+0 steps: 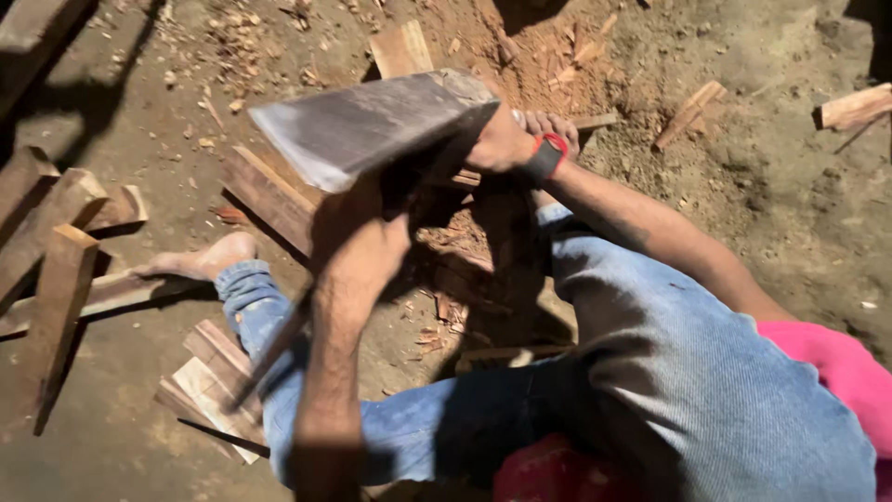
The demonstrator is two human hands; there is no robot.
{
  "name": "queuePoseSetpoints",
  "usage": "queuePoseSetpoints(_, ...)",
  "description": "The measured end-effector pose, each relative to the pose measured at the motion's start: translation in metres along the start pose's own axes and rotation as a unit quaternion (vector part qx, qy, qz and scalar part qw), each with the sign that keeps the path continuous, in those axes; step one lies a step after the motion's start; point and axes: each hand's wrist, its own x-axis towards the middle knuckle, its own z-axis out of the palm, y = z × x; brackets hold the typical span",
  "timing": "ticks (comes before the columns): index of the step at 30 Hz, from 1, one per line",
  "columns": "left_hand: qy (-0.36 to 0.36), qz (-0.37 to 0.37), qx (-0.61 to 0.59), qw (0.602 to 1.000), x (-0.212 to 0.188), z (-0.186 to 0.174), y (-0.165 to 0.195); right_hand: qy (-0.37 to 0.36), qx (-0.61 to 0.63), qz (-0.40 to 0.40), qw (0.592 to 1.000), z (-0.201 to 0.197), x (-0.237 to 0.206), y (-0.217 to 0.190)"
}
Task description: The person sits on the ground and uses a chisel and mallet to carve a rectangular wooden block. They repeatedly strike the chisel to remove wood shavings, occasionally adjusting the block's position.
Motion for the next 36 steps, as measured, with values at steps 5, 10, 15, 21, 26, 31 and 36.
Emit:
queuePoseSetpoints(5, -0.151, -0.415, -0.136, 0.887, 0.018, -0.017, 0.028, -0.252, 0.002, 0.011, 0.968, 0.017, -0.014, -0.055)
queuePoseSetpoints(10, 0.078, -0.095, -0.191, 0.974, 0.013, -0.05, 0.035, -0.35, 0.158, -0.137, 0.913, 0.033, -0.028, -0.106)
queuePoseSetpoints(15, 0.102, -0.132, -0.274, 0.947, -0.012, -0.061, 0.043, 0.007, 0.177, 0.102, 0.979, 0.004, 0.015, -0.088)
queuePoseSetpoints(21, 0.155, -0.178, -0.329, 0.914, -0.03, -0.092, 0.047, 0.045, 0.152, 0.005, 0.987, -0.01, 0.062, -0.074)
queuePoseSetpoints(26, 0.151, -0.111, -0.043, 0.981, -0.037, -0.134, 0.047, 0.063, 0.106, -0.05, 0.991, 0.033, 0.061, -0.056)
queuePoseSetpoints(31, -0.081, -0.075, 0.133, 0.985, -0.016, -0.088, 0.031, 0.032, 0.156, -0.045, 0.986, 0.049, 0.042, -0.043)
queuePoseSetpoints(36, -0.13, -0.257, -0.091, 0.953, 0.001, -0.03, 0.026, -0.051, -0.123, 0.073, 0.988, 0.039, 0.041, -0.032)
